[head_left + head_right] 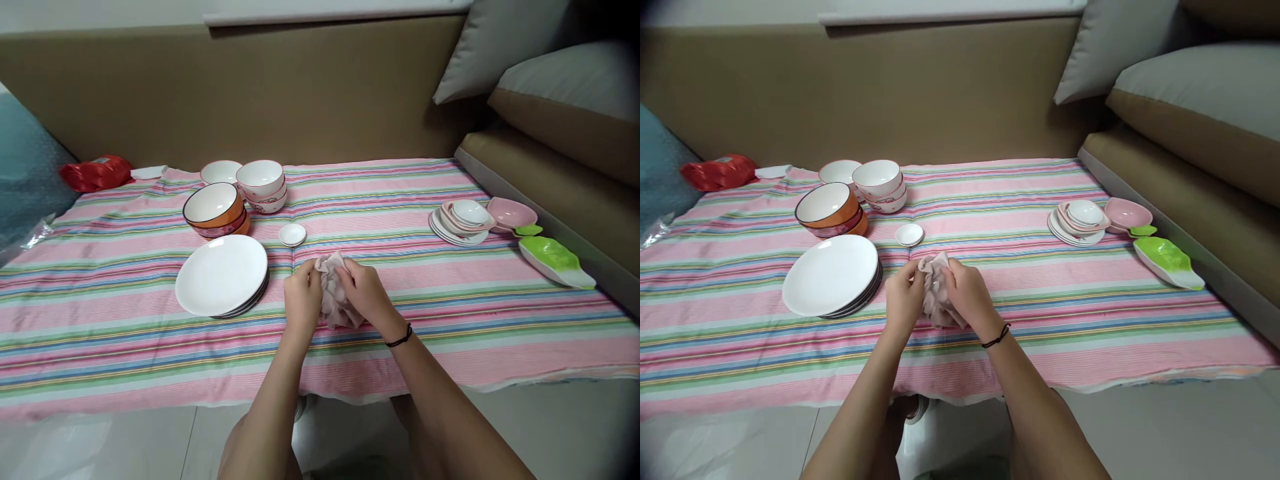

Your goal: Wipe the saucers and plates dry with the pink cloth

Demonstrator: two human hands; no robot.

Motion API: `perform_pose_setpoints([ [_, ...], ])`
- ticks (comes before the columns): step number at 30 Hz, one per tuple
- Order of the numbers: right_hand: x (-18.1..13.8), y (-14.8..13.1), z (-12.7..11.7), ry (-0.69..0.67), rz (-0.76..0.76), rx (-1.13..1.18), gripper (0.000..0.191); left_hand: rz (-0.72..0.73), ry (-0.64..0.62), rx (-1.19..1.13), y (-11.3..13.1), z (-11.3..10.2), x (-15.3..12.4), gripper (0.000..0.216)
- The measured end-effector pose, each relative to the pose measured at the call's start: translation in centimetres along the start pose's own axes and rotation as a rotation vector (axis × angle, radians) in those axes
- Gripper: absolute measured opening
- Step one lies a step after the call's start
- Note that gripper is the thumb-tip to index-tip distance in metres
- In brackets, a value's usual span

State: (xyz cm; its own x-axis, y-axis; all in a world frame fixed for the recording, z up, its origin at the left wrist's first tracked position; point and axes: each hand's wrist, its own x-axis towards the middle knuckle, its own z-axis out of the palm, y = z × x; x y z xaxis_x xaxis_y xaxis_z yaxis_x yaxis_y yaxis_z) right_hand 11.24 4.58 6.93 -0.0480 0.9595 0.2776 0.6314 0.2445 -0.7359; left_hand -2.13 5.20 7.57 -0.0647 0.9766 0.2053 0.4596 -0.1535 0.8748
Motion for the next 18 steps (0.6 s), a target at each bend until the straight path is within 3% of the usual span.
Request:
perform_pose_setpoints([
  [3, -0.1, -0.1, 0.0, 0.025, 0.027, -0.005, 0.03, -0.06, 0.035, 0.056, -0.3, -0.2, 0.2, 0.018],
  [7, -0.2, 0.0, -0.2, 0.039, 0.045, -0.102, 0.038, -0.031, -0.095, 0.013, -0.8, -0.2, 0.4, 0.015],
  [9, -0.2, 0.0, -0.2, 0.032, 0.027, -0.15, 0.033, 0.016, -0.143, -0.056, -1.0, -0.1, 0.4, 0.013],
  [12, -0.2, 0.0, -0.2, 0.03, 0.002, -0.148, 0.025, 0.024, -0.115, -0.192, -0.9, 0.2, 0.3, 0.021],
  [15, -0.2, -0.2, -0.1, 0.057, -0.022, -0.036, 0.026, -0.135, -0.056, -0.336, -0.6, 0.5, 0.2, 0.016],
  [18, 0.0, -0.3, 0.2, 0.165, 0.03, -0.018, 0.022, -0.448, -0.15, -0.428, -0.3, 0.8, -0.1, 0.028],
])
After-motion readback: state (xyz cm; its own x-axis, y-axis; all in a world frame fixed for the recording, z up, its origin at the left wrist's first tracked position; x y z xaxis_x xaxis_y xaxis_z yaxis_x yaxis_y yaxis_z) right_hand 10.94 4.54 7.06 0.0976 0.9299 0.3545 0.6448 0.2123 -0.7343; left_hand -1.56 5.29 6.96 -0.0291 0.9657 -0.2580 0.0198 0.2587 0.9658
